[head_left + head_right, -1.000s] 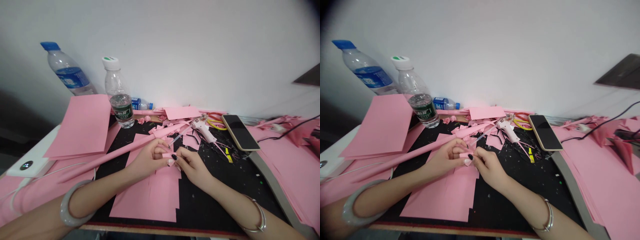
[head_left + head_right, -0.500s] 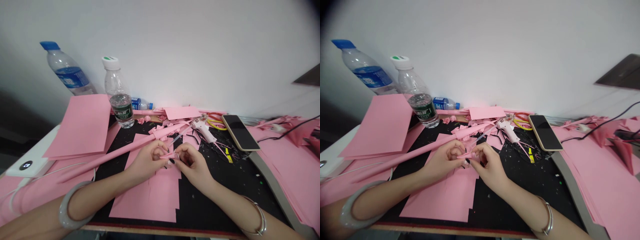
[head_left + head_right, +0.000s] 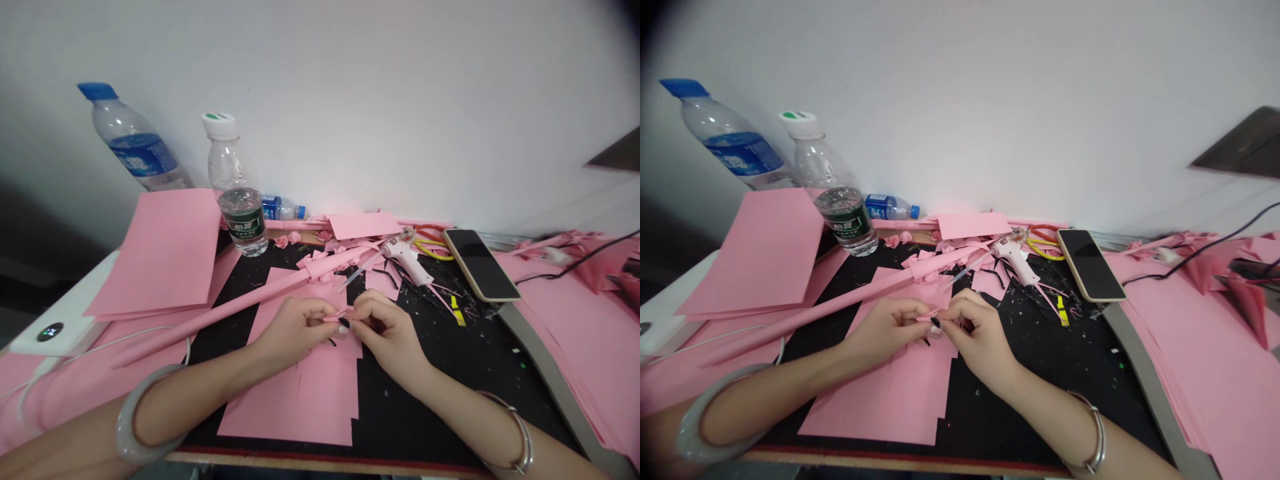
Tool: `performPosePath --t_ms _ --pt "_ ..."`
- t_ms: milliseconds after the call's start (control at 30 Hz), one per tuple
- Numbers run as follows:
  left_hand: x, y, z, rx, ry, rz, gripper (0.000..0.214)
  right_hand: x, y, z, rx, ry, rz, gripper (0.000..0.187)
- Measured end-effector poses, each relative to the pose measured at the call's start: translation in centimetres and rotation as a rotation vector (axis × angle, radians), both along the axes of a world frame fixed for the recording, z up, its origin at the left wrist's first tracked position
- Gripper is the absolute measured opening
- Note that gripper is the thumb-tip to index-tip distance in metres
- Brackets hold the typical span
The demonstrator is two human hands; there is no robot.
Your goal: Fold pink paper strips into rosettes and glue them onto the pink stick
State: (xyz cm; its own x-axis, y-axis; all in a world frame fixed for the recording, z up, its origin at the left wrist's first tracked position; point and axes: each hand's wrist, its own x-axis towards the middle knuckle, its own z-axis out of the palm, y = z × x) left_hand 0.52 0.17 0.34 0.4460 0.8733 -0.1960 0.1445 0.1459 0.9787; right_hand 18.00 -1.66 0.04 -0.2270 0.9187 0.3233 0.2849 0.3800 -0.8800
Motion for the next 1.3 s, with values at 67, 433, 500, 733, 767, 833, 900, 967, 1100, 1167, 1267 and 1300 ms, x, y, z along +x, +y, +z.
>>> performPosePath --t_ms 67,433,500,733,767,833,900,967,1100,1167,1267,1300 --pt "-0.1 -0.1 0.1 -0.031 -0.026 -0.036 0.012 0.1 -0.1 0.0 0.029 -0.006 -0.019 0.015" --pt "-0.2 -0.4 0.6 -0.074 -0.137 -0.008 0.019 0.5 0.1 0.6 0.350 -0.209 -0.001 0.027" --pt "-0.2 -0.3 0.6 -0.105 -0.178 0.021 0.018 0.6 0.1 0.6 0.385 -0.250 0.025 0.031" --pt "-0.3 0.1 0.2 -0.213 -0.282 0.089 0.021 0.9 0.2 0.5 0.390 -0.372 0.104 0.041" --pt "-0.4 0.1 0.1 -0.224 -0.291 0.090 0.022 0.9 0.1 0.5 0.391 -0.394 0.106 0.041" --pt "-0.4 0.2 -0.1 -0.239 -0.315 0.086 0.023 0.9 0.1 0.6 0.394 -0.434 0.109 0.042" --pt "-0.5 0.2 -0.2 -0.250 -0.342 0.075 0.025 0.9 0.1 0.7 0.404 -0.459 0.110 0.043" --pt "-0.5 0.3 -0.2 -0.251 -0.369 0.065 0.027 0.9 0.1 0.7 0.412 -0.472 0.104 0.045" --pt "-0.4 0.3 0.1 -0.215 -0.338 0.058 0.023 1.1 0.3 0.4 0.384 -0.456 0.102 0.045" --pt "-0.3 0.3 0.2 -0.205 -0.306 0.056 0.022 1.2 0.4 0.2 0.360 -0.422 0.116 0.048" --pt "-0.3 0.5 0.1 -0.200 -0.294 0.049 0.018 1.2 0.7 0.2 0.327 -0.340 0.132 0.049" --pt "-0.3 0.5 0.0 -0.195 -0.295 0.045 0.016 1.2 0.7 0.2 0.316 -0.310 0.128 0.047"
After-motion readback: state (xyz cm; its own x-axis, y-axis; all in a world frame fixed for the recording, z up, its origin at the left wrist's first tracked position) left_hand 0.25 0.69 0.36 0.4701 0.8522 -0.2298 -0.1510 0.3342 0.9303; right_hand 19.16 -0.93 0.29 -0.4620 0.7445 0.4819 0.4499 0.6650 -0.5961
